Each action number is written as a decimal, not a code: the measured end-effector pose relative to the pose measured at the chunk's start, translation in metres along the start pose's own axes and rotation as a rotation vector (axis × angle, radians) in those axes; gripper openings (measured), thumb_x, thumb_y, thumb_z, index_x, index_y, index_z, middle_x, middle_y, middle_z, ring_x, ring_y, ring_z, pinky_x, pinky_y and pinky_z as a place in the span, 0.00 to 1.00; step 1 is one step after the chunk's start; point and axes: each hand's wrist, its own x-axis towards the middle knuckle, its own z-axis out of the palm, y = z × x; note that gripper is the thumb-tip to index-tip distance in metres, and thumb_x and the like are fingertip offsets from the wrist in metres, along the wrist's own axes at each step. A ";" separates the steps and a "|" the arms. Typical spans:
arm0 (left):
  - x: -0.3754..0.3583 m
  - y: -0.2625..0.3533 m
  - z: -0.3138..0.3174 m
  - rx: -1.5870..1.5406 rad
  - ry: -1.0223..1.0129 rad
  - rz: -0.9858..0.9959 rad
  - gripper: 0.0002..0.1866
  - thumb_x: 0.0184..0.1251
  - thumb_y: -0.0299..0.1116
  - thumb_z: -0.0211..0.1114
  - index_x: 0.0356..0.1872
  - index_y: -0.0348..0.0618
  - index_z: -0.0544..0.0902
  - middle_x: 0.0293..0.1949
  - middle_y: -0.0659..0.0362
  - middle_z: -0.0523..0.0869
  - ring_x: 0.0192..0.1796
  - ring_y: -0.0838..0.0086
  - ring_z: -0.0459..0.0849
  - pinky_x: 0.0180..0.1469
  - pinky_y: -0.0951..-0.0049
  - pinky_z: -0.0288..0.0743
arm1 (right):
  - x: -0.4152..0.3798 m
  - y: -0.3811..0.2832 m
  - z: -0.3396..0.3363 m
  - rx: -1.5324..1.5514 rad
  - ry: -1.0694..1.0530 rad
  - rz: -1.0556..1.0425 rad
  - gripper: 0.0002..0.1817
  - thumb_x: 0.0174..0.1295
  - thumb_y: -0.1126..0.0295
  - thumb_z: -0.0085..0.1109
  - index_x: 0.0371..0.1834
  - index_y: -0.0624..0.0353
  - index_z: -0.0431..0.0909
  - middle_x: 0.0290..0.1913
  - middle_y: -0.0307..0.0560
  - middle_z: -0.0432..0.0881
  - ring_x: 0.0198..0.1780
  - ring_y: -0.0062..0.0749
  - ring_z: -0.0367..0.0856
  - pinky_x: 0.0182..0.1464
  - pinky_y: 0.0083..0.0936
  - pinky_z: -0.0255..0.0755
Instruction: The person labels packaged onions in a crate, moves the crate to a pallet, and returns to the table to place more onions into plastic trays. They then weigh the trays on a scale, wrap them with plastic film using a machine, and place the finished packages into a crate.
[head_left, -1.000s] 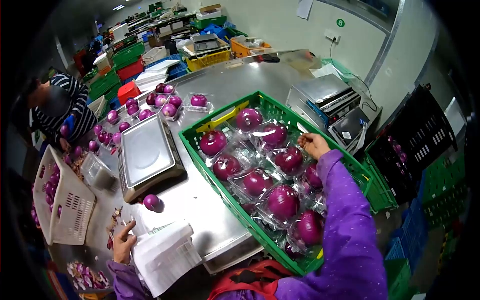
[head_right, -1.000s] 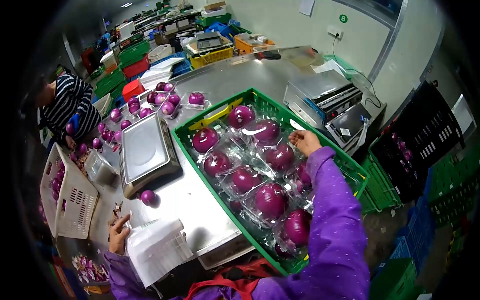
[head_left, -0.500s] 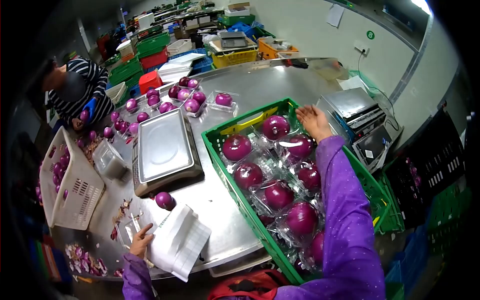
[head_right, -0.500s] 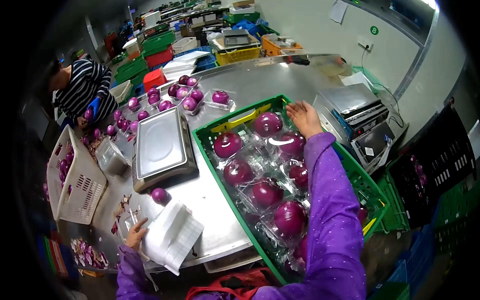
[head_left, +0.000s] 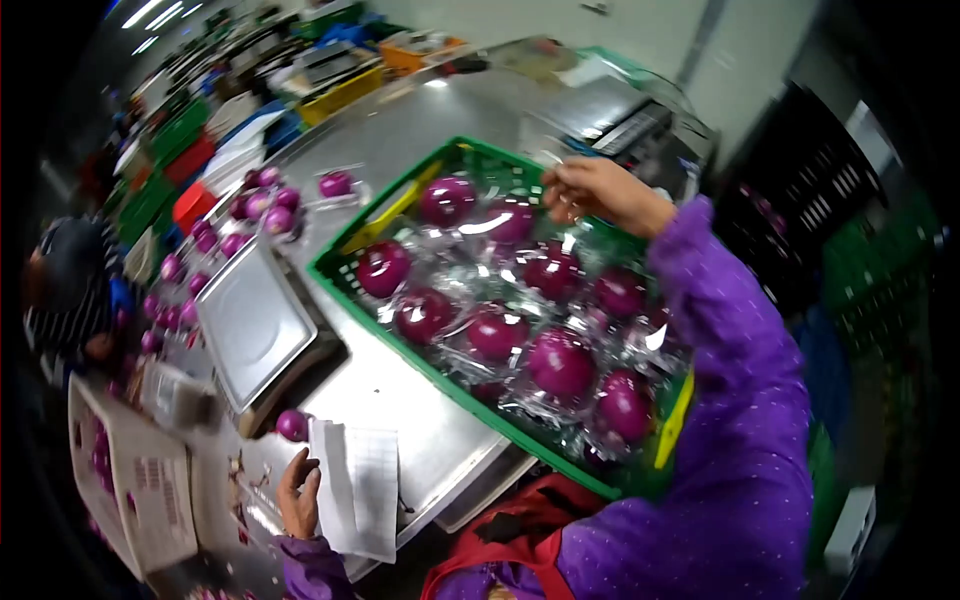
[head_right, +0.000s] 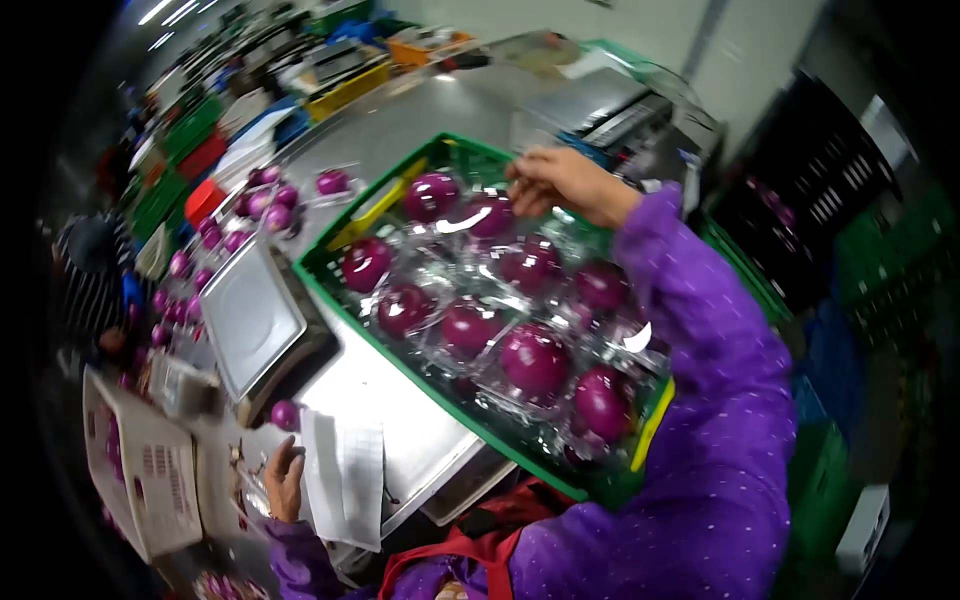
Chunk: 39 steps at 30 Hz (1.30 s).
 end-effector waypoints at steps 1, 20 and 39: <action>0.011 0.011 0.010 0.000 -0.042 0.081 0.19 0.62 0.26 0.60 0.55 0.35 0.77 0.42 0.52 0.84 0.45 0.73 0.80 0.51 0.71 0.72 | -0.051 -0.007 -0.004 -0.102 0.079 0.013 0.16 0.70 0.60 0.47 0.46 0.65 0.72 0.39 0.49 0.82 0.38 0.33 0.83 0.40 0.26 0.76; -0.020 0.251 0.324 0.764 -1.030 1.132 0.43 0.61 0.58 0.58 0.72 0.46 0.54 0.72 0.53 0.55 0.73 0.60 0.55 0.69 0.52 0.53 | -0.210 0.107 -0.056 -1.307 0.210 0.061 0.24 0.61 0.52 0.53 0.39 0.67 0.80 0.42 0.64 0.80 0.47 0.56 0.78 0.53 0.42 0.69; -0.035 0.227 0.220 0.536 0.132 0.588 0.36 0.55 0.36 0.70 0.66 0.43 0.66 0.66 0.48 0.66 0.68 0.53 0.64 0.67 0.58 0.58 | -0.216 0.111 -0.064 -1.104 0.407 -0.288 0.16 0.57 0.58 0.59 0.41 0.59 0.78 0.39 0.49 0.80 0.41 0.47 0.78 0.47 0.38 0.67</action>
